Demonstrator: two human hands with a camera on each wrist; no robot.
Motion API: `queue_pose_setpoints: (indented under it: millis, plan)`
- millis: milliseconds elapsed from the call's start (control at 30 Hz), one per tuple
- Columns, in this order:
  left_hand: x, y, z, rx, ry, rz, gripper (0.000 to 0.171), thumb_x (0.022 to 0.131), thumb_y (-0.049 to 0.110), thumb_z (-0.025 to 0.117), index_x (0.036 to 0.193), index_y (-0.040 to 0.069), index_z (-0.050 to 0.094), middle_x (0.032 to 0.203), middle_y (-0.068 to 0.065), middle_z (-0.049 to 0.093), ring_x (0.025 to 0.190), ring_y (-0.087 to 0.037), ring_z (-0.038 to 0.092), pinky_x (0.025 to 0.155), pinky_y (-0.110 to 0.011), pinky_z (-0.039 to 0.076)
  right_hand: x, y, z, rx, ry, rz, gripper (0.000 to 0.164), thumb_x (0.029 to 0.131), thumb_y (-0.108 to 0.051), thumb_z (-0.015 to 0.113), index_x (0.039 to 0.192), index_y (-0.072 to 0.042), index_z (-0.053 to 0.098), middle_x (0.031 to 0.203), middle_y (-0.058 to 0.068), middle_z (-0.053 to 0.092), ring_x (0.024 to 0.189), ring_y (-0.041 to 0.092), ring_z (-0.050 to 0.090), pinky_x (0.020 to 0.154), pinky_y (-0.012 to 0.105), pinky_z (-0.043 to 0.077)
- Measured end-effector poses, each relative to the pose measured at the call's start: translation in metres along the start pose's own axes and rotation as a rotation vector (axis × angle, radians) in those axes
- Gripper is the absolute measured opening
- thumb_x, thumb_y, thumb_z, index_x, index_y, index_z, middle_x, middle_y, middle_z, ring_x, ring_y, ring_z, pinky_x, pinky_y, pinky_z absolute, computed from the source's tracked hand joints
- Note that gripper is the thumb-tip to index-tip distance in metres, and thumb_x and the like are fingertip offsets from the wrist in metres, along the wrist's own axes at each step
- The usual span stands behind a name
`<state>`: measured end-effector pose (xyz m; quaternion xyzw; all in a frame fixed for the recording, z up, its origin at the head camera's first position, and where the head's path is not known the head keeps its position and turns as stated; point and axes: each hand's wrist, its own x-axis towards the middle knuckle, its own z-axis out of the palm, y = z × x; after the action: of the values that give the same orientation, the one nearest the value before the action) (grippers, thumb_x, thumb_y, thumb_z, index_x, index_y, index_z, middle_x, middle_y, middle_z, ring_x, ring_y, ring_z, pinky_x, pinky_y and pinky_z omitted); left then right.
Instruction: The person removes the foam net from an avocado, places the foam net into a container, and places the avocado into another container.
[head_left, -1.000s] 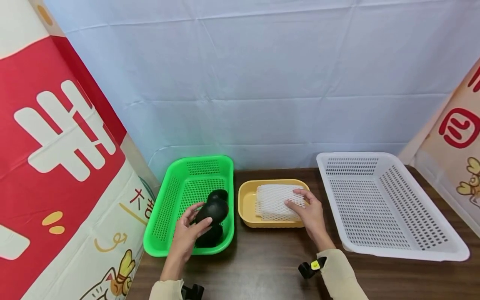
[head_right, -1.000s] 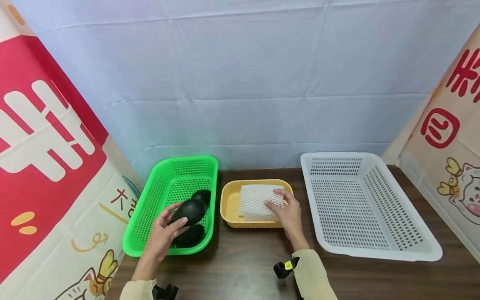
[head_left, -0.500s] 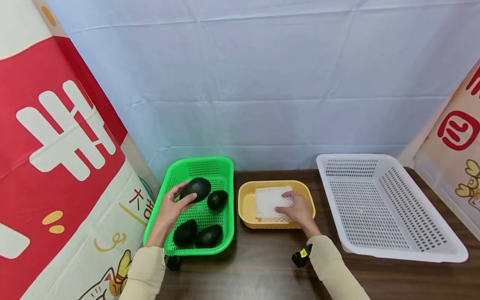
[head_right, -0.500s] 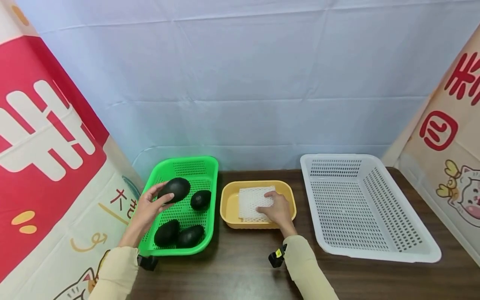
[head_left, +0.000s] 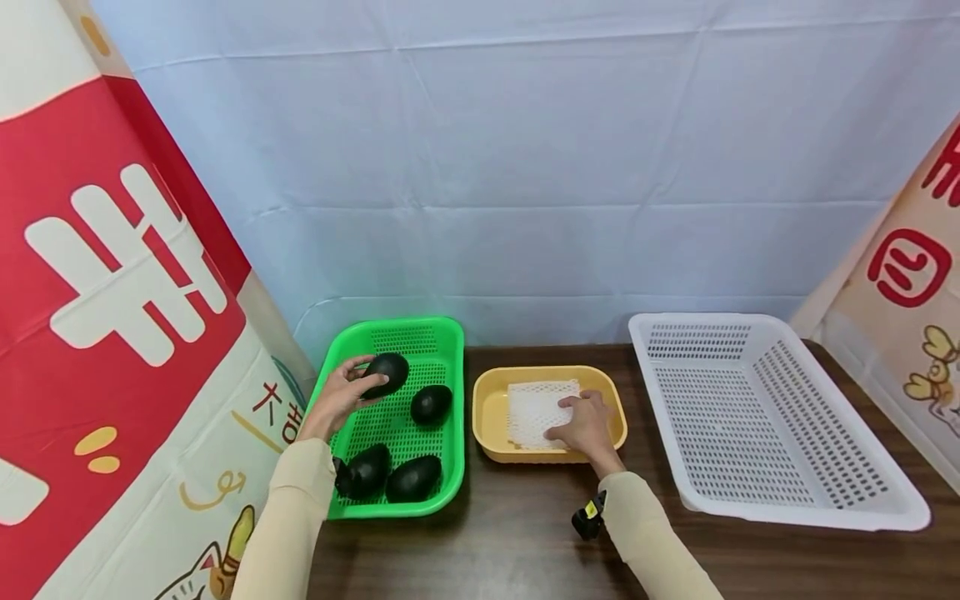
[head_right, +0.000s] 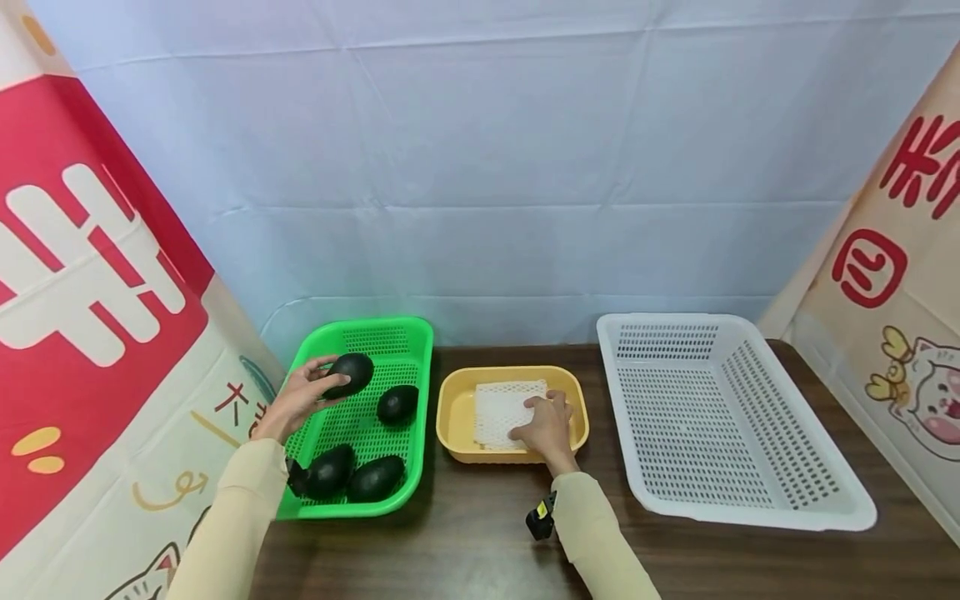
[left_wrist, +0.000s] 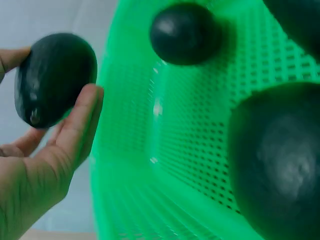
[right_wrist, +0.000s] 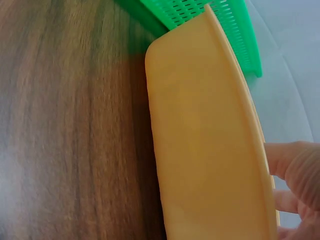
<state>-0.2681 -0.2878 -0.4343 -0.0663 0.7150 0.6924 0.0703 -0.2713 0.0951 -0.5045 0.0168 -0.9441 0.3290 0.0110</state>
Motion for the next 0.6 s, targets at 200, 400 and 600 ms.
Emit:
queue_pose_setpoints:
  millis: [200,400,600]
  plan:
    - [0.016,-0.016,-0.008,0.077,-0.027,-0.056,0.063,0.080,0.008,0.065,0.135,0.011,0.034,0.127,-0.020,0.030,0.111,-0.039,0.041,0.081,-0.043,0.045,0.005,0.004,0.000,0.022,-0.094,0.038,0.061,0.056,-0.020,0.084,0.108,0.000,0.060,0.119,0.024,0.039,0.109,0.041,0.033,0.087,0.047,0.034]
    - [0.023,-0.035,-0.020,0.191,-0.052,-0.126,0.066,0.077,0.014,0.069,0.134,0.009,0.036,0.131,-0.022,0.031,0.112,-0.038,0.040,0.088,-0.052,0.036,0.006,0.007,0.001,0.030,-0.130,0.026,0.061,0.054,-0.020,0.086,0.105,-0.001,0.059,0.115,0.023,0.041,0.102,0.038,0.040,0.082,0.045,0.039]
    - [0.024,-0.049,-0.027,0.257,-0.083,-0.158,0.068,0.075,0.012,0.071,0.133,0.005,0.037,0.133,-0.026,0.027,0.116,-0.041,0.035,0.085,-0.053,0.039,0.004,0.009,0.004,0.026,-0.120,0.008,0.061,0.053,-0.020,0.086,0.104,-0.001,0.059,0.112,0.021,0.043,0.100,0.035,0.043,0.083,0.044,0.039]
